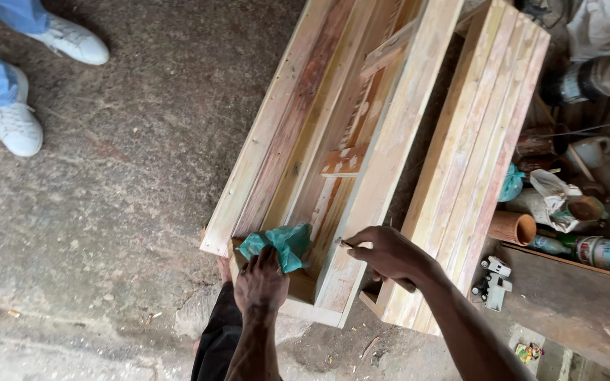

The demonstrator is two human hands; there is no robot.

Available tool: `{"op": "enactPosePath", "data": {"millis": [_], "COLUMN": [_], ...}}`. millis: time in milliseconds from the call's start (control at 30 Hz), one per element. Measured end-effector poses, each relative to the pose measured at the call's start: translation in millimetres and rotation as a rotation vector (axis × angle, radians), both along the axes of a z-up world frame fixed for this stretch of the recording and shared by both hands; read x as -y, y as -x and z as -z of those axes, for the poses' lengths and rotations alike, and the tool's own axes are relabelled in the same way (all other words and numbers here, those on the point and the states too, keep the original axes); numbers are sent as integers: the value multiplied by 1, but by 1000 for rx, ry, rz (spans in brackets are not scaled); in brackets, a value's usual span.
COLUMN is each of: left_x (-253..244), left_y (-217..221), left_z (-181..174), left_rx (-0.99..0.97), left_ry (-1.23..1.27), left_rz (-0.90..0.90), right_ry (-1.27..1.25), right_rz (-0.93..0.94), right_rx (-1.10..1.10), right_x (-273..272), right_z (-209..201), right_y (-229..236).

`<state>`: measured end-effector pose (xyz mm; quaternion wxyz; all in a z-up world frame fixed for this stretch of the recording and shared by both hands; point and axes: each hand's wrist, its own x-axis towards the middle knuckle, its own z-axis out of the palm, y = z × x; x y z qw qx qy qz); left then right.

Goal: The person wipes and cleans wooden boards and a wooden box structure using a green cloth.

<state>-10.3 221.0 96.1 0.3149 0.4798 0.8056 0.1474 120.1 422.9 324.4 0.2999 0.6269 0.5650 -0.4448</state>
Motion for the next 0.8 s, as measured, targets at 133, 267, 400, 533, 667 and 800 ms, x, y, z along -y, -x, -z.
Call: {"op": "enactPosePath", "data": {"millis": [133, 267, 400, 533, 667, 800], "left_x": [12, 6, -5, 4, 4, 7], "left_y": [-13, -8, 7, -2, -5, -3], "left_z": [22, 13, -18, 3, 10, 17], "left_rx": [-145, -142, -162, -162, -236, -285], "left_ry": [-185, -179, -206, -218, -290, -319], "left_rz": [-44, -53, -36, -54, -73, -63], "right_ry": [-220, -354, -515, -551, -756, -759], "right_rz": [-5, -1, -199, -191, -214, -316], "right_rx": [-61, -89, -146, -94, -50, -161], "right_x": [16, 30, 83, 118, 105, 98], "right_z": [1, 34, 71, 67, 70, 81], "right_y": [-29, -20, -29, -81, -118, -111]}}
